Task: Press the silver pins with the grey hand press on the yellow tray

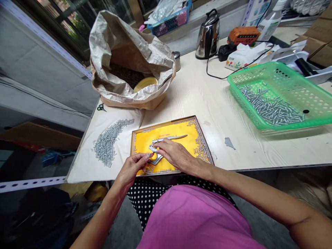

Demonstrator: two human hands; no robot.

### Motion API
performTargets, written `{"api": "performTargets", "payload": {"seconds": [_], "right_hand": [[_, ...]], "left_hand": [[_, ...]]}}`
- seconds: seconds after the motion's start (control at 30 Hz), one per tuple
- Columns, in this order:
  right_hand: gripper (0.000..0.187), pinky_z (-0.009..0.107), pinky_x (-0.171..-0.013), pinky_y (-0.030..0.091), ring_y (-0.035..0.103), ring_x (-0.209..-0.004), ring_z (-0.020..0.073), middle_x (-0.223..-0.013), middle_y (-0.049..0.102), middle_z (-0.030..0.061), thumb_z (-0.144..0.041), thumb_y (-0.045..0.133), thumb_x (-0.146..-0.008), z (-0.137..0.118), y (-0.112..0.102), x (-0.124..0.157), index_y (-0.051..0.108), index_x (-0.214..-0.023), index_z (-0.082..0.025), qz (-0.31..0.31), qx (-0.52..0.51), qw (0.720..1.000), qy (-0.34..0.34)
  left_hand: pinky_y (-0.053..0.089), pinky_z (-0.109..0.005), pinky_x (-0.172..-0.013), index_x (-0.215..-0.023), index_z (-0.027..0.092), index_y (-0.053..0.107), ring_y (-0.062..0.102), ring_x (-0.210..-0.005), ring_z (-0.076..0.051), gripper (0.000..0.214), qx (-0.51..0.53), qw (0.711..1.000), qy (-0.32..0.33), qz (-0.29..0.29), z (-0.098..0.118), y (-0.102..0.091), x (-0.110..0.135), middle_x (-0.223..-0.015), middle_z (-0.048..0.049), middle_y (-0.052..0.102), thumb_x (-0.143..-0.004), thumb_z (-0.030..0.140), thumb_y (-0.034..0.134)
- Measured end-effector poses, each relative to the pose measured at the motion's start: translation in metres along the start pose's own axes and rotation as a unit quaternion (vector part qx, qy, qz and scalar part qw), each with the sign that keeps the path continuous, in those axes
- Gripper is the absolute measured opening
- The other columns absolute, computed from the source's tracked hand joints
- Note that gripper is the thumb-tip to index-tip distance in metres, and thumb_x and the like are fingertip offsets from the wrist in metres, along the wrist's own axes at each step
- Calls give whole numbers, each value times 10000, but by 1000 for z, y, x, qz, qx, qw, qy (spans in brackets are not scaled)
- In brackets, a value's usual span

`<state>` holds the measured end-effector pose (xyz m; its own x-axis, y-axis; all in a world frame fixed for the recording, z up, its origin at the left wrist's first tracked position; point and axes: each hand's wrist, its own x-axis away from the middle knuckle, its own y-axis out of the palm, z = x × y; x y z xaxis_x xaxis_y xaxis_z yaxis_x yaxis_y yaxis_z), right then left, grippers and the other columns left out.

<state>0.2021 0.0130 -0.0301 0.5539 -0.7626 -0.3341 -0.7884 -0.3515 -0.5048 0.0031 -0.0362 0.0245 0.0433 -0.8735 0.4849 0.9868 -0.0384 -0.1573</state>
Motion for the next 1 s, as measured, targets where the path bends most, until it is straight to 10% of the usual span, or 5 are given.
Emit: {"api": "performTargets", "payload": {"seconds": [0.47, 0.8, 1.0], "right_hand": [[200, 328, -796, 488, 600, -882, 178, -948, 668, 71, -211, 471, -1009, -7, 10, -20, 669, -1013, -178, -95, 43, 994, -37], [244, 428, -811, 524, 607, -924, 259, -1004, 646, 141, -263, 465, -1011, 8, -20, 13, 677, -1048, -148, 8, 226, 974, 27], [311, 354, -861, 520, 619, -1001, 202, -1084, 667, 97, -200, 437, -1028, -6, -17, 2, 616, -1282, -192, -46, 141, 982, -114]], "left_hand": [[425, -205, -519, -696, 113, 697, 497, -534, -71, 558, 81, 993, -66, -50, -1, -1, -7, -648, -12, 620, -487, 581, 916], [465, -232, -560, -751, 139, 735, 563, -575, -125, 421, -63, 994, 48, 77, -20, -14, -18, -657, -28, 672, -645, 542, 799], [467, -257, -625, -765, 167, 743, 618, -688, -174, 288, -192, 971, 135, 44, -10, -2, -9, -727, -54, 704, -798, 443, 667]]}}
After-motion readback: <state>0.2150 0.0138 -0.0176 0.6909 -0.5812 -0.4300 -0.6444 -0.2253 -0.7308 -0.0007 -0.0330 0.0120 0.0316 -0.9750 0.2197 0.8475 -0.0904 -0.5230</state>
